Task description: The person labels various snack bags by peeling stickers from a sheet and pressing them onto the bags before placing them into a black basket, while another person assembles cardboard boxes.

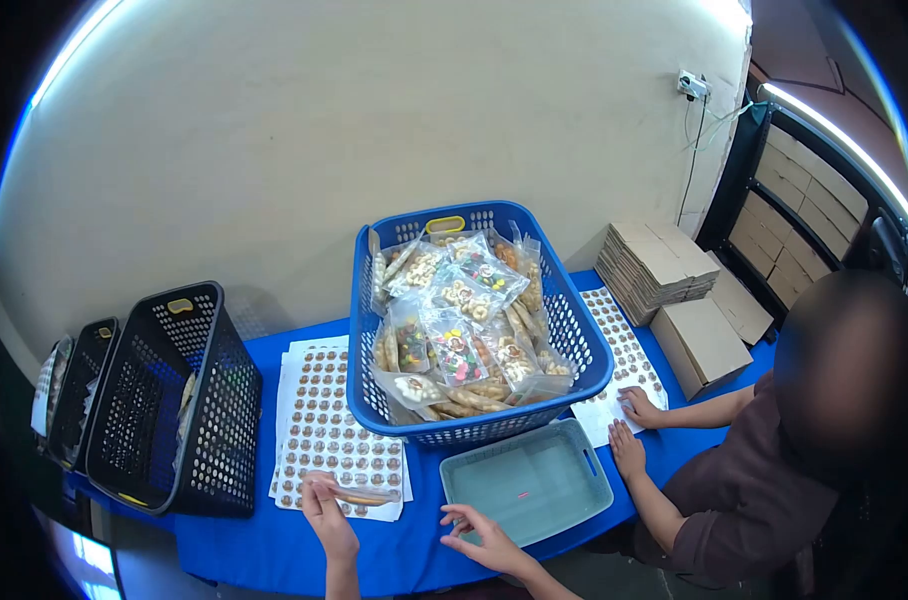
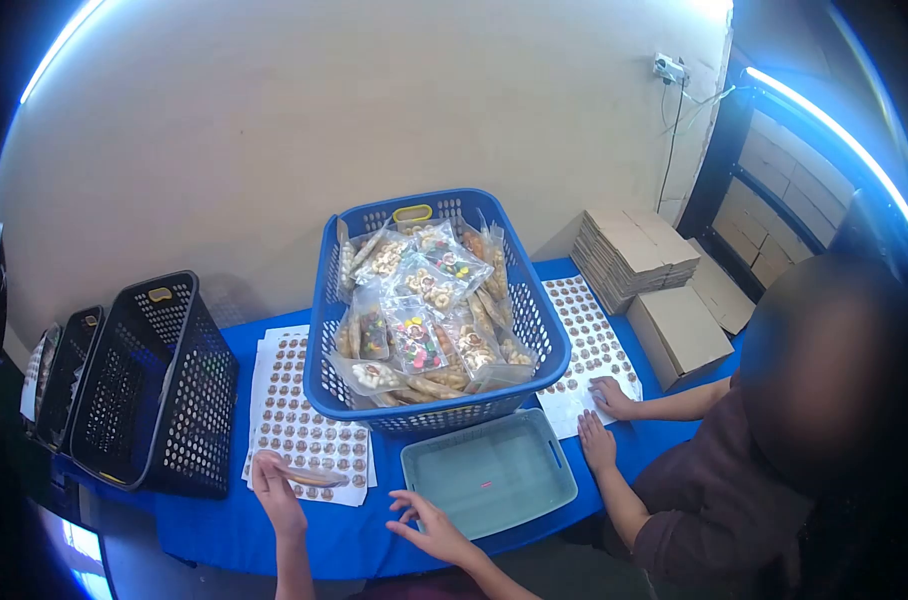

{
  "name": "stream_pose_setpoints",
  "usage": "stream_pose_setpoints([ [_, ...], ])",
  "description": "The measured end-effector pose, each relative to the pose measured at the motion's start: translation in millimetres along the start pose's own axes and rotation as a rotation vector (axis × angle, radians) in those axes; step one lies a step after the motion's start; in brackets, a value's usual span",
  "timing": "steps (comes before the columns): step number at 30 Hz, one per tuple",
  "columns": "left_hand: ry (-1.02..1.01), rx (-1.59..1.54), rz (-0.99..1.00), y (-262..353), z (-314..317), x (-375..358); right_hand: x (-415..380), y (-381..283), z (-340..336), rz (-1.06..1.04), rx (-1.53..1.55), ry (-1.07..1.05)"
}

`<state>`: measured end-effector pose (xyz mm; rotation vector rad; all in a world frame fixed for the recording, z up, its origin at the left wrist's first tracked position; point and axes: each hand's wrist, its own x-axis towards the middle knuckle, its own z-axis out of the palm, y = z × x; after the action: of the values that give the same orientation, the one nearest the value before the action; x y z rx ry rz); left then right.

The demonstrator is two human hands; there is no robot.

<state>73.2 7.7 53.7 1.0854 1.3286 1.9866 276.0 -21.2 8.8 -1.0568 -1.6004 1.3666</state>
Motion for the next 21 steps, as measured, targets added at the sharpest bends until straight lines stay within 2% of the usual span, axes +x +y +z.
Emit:
stream_pose_setpoints([
  [3,-0.098,-0.246,-0.113,6.4,3.3,-6.3,-1.6,-10.9,8.9,-0.066,-0.059,0.135],
  [4,-0.169,-0.333,-0.269,8.7,4.5,-12.1,-1.7,-13.8,10.2,-0.113,-0.070,0.131],
  [5,-0.275,-0.385,-0.228,4.0,10.5,-15.6,-1.7,-16.7,11.4,-0.161,-0.080,0.127],
  [7,-0.406,-0.438,-0.279,-2.8,14.0,-23.3,3.3,-16.7,2.5,-0.287,-0.089,0.006],
  [10,-0.307,-0.318,-0.213,-7.4,30.7,-28.2,5.7,-9.4,-6.4,-0.216,-0.062,0.148],
  [13,-0.581,0.083,-0.073,-11.9,28.8,-47.9,8.8,-20.5,-7.1,-0.268,-0.203,0.419],
  [15,-0.753,-0.138,-0.146,-29.8,36.7,-68.8,7.8,-23.7,0.8,-0.353,-0.362,0.366],
  [16,-0.646,-0.185,-0.228,-28.5,35.3,-79.3,5.6,-26.4,4.4,-0.390,-0.441,0.337],
  [19,-0.432,-0.235,-0.586,-19.2,23.6,-52.5,-4.5,-48.0,8.4,-0.262,-0.168,0.117],
  [20,-0.416,-0.168,-0.432,-20.2,21.4,-48.3,1.3,-16.5,5.0,-0.367,-0.241,-0.036],
  [21,-0.443,-0.185,-0.455,-14.1,16.6,-45.1,1.0,-13.0,2.2,-0.277,-0.145,0.015],
])
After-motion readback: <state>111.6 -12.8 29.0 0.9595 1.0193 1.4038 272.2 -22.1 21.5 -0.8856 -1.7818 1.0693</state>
